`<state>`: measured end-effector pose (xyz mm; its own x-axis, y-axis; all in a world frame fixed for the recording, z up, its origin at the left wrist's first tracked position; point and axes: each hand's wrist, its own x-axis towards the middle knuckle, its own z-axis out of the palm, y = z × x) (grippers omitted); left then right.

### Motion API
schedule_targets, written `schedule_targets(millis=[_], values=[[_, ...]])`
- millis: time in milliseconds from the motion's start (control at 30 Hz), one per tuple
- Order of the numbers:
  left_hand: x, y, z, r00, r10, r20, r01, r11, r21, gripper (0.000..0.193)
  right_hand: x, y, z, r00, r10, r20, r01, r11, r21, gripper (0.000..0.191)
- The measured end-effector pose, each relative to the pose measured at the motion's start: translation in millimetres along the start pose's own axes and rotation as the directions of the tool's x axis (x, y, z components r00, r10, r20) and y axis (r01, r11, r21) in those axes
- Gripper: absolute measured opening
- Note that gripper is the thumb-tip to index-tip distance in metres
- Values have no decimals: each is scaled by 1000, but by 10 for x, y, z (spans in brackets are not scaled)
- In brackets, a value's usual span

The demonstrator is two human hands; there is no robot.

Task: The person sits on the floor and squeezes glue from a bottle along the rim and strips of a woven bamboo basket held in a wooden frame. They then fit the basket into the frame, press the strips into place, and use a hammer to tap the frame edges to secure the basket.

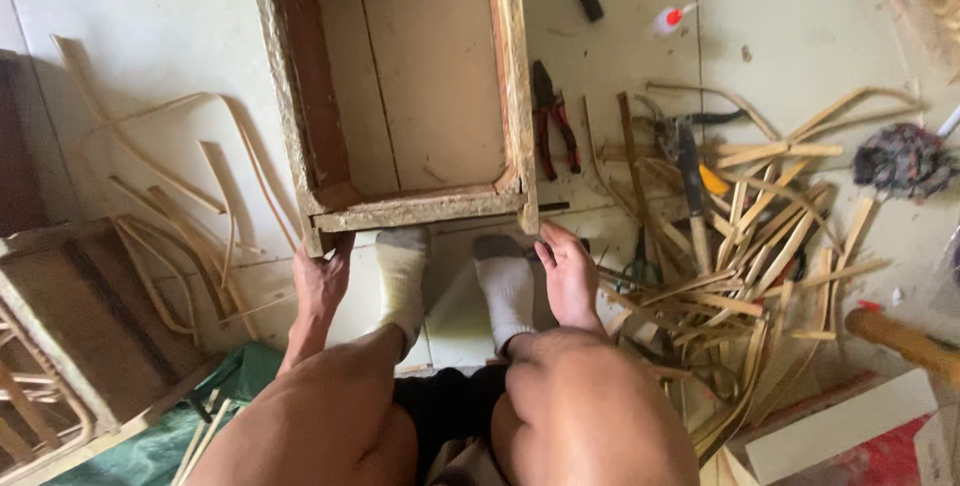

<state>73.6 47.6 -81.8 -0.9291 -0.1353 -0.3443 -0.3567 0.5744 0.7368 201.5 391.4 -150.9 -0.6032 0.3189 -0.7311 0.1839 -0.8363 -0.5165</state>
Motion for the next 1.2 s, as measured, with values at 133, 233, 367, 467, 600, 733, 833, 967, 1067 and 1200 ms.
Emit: schedule_targets(millis=[133, 233, 367, 467, 600, 733, 833, 967, 1067, 1200], values=[[-21, -42, -8, 998, 27, 50, -24, 999, -47, 31, -173, -143, 23, 991, -17, 136, 40, 985, -167, 23], [-44, -34, -40, 995, 8, 96, -14, 998, 66, 30, -390, -485, 182, 969, -222, 110, 236, 686, -688, 28], [-66, 57, -91, 992, 58, 108, -65, 996, 65, 33, 74, -1174, 870, 695, -586, 417, 698, 409, -588, 31], [-90, 159, -124, 992, -68, 107, 51, 987, 152, 34, 979, -1638, 1618, 583, -562, 586, 673, -70, -737, 51], [-141, 239, -175, 991, -44, 125, 23, 987, 159, 32, 1840, -1939, 2182, 537, -549, 641, 537, -363, -761, 60], [-159, 181, -201, 993, -49, 106, 30, 984, 174, 34, 2038, -1878, 2321, 587, -459, 667, 367, -584, -724, 45], [-161, 70, -216, 989, -59, 138, 20, 963, 270, 31, 1790, -1950, 2131, 724, -336, 602, 424, -471, -773, 28], [-122, -46, -208, 980, 103, 173, -141, 964, 225, 31, 755, -2297, 1529, 700, -108, 706, 654, -301, -694, 25], [-82, -61, -197, 983, -7, 184, -48, 955, 292, 31, 38, -2235, 911, 731, 95, 675, 660, -350, -665, 29], [-40, -18, -190, 987, 33, 158, -79, 953, 292, 35, -74, -1861, 383, 667, 24, 745, 694, -384, -609, 31]])
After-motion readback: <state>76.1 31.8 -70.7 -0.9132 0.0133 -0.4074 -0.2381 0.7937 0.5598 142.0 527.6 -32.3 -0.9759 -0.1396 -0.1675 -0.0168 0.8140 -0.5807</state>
